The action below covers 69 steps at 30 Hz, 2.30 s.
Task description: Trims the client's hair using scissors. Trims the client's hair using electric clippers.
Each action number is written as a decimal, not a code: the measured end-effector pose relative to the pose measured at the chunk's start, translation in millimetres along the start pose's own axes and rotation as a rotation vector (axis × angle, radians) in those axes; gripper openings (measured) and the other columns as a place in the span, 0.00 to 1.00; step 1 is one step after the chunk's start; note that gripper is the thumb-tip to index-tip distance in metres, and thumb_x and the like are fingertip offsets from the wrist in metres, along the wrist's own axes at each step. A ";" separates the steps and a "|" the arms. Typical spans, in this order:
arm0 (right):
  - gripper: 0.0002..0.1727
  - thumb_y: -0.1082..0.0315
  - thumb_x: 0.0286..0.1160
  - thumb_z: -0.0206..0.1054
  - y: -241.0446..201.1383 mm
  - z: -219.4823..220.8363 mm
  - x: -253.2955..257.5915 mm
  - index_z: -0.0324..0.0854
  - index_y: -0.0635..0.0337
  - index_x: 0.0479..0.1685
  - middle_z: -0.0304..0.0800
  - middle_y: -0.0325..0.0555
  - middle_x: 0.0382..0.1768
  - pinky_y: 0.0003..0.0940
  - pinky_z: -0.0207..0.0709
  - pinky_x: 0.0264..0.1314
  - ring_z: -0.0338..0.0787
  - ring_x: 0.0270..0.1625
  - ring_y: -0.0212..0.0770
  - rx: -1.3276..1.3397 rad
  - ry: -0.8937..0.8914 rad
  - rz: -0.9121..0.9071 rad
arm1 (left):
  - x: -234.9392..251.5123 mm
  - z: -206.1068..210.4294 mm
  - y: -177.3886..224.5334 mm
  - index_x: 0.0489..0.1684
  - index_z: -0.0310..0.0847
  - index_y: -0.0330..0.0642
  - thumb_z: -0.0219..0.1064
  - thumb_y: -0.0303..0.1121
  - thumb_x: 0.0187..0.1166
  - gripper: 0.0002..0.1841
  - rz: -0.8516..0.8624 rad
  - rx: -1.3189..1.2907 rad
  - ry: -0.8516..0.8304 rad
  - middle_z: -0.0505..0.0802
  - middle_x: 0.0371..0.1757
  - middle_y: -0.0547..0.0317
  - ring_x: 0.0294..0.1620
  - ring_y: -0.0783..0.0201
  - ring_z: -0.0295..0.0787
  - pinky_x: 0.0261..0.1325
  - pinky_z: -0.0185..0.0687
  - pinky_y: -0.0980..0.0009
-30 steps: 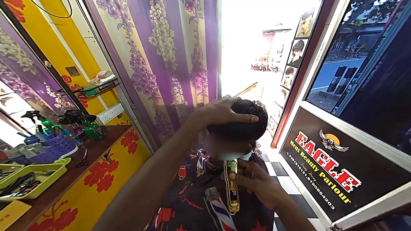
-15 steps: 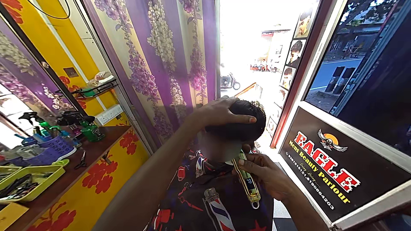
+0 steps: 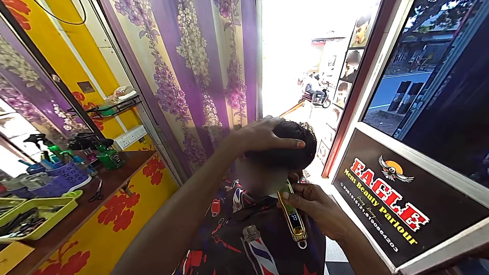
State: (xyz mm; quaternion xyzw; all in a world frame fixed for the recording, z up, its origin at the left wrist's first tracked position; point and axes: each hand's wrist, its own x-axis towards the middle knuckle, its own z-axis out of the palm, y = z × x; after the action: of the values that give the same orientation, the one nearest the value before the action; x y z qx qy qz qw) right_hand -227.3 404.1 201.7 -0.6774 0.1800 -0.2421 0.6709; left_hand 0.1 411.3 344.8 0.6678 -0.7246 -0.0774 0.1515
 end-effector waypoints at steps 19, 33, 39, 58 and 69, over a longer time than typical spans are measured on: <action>0.20 0.54 0.76 0.73 3.1 9.5 3.9 0.87 0.64 0.52 0.95 0.52 0.43 0.35 0.88 0.52 0.94 0.46 0.40 0.051 0.024 -0.045 | -5.7 -2.8 5.8 0.89 0.64 0.52 0.62 0.81 0.62 0.55 -0.017 0.000 -0.007 0.76 0.83 0.49 0.84 0.50 0.70 0.81 0.65 0.41; 0.25 0.46 0.76 0.72 32.0 47.6 -7.8 0.85 0.58 0.59 0.95 0.37 0.46 0.35 0.93 0.48 0.95 0.48 0.34 -0.429 0.342 -0.376 | -7.1 -2.9 15.8 0.86 0.68 0.50 0.61 0.83 0.59 0.57 -0.105 -0.002 -0.012 0.77 0.81 0.47 0.82 0.48 0.72 0.79 0.67 0.39; 0.23 0.59 0.79 0.72 25.1 67.3 -2.2 0.80 0.70 0.62 0.93 0.54 0.50 0.39 0.89 0.53 0.94 0.50 0.43 0.263 -0.017 -0.162 | -6.5 -2.4 19.5 0.82 0.71 0.48 0.59 0.84 0.60 0.56 -0.165 -0.003 0.001 0.80 0.79 0.45 0.81 0.47 0.74 0.77 0.68 0.39; 0.21 0.55 0.76 0.74 4.6 55.6 18.4 0.88 0.65 0.53 0.93 0.58 0.44 0.36 0.89 0.50 0.94 0.44 0.43 0.264 0.026 -0.026 | -5.1 -0.7 16.2 0.80 0.73 0.46 0.58 0.85 0.58 0.57 -0.191 -0.004 0.023 0.82 0.75 0.44 0.76 0.45 0.78 0.72 0.72 0.38; 0.21 0.52 0.77 0.73 3.8 47.5 20.3 0.89 0.65 0.50 0.93 0.59 0.45 0.36 0.89 0.52 0.94 0.46 0.43 0.271 0.016 -0.020 | -6.9 0.3 15.2 0.82 0.71 0.46 0.57 0.86 0.58 0.58 -0.197 0.000 0.031 0.81 0.77 0.44 0.79 0.45 0.75 0.75 0.69 0.38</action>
State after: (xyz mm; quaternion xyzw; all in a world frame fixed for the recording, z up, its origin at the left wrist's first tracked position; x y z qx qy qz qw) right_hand -183.4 431.4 200.5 -0.5804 0.1444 -0.2762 0.7523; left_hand -13.9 419.6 348.5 0.7369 -0.6531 -0.0816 0.1544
